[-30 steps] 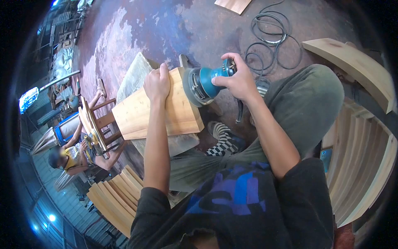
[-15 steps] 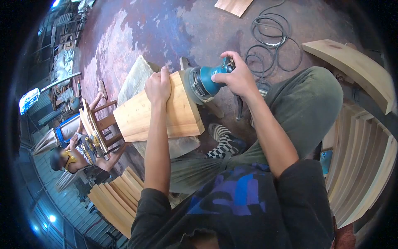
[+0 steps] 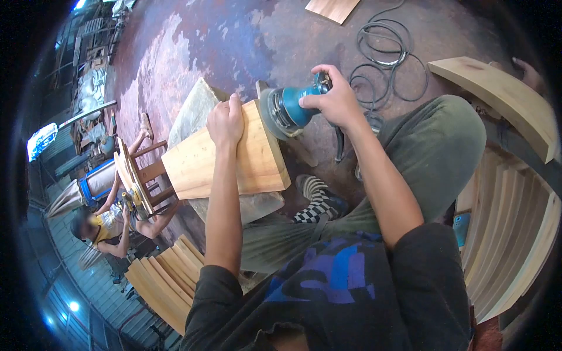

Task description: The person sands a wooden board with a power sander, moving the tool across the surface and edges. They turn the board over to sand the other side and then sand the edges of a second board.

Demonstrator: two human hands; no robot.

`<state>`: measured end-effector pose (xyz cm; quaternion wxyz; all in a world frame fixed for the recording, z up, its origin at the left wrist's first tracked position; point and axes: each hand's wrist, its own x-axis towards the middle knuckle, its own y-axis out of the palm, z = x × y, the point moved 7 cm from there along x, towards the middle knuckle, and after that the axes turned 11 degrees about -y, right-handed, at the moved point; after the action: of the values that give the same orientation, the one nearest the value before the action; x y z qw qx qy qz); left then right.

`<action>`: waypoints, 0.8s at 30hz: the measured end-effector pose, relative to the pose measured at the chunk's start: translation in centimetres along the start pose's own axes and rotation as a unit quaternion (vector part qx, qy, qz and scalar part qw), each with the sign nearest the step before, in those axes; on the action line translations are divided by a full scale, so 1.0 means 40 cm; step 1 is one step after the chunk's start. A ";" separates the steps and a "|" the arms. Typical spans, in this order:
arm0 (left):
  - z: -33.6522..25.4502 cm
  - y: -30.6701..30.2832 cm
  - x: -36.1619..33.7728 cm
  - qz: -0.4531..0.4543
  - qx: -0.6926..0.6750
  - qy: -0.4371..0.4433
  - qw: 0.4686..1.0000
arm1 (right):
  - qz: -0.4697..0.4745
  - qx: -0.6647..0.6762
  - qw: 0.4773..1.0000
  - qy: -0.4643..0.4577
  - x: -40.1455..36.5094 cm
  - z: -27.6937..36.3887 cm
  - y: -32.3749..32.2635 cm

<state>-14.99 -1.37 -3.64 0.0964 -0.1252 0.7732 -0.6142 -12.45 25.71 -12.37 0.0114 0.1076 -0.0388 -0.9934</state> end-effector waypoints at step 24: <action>-0.005 0.001 0.001 -0.016 -0.012 0.034 0.999 | -0.061 0.066 0.991 -0.098 0.117 0.037 0.017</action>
<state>-15.08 -1.19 -3.63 0.0581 -0.1177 0.7810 -0.6106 -17.33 25.01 -11.89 -0.0602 0.0127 -0.0988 -0.9932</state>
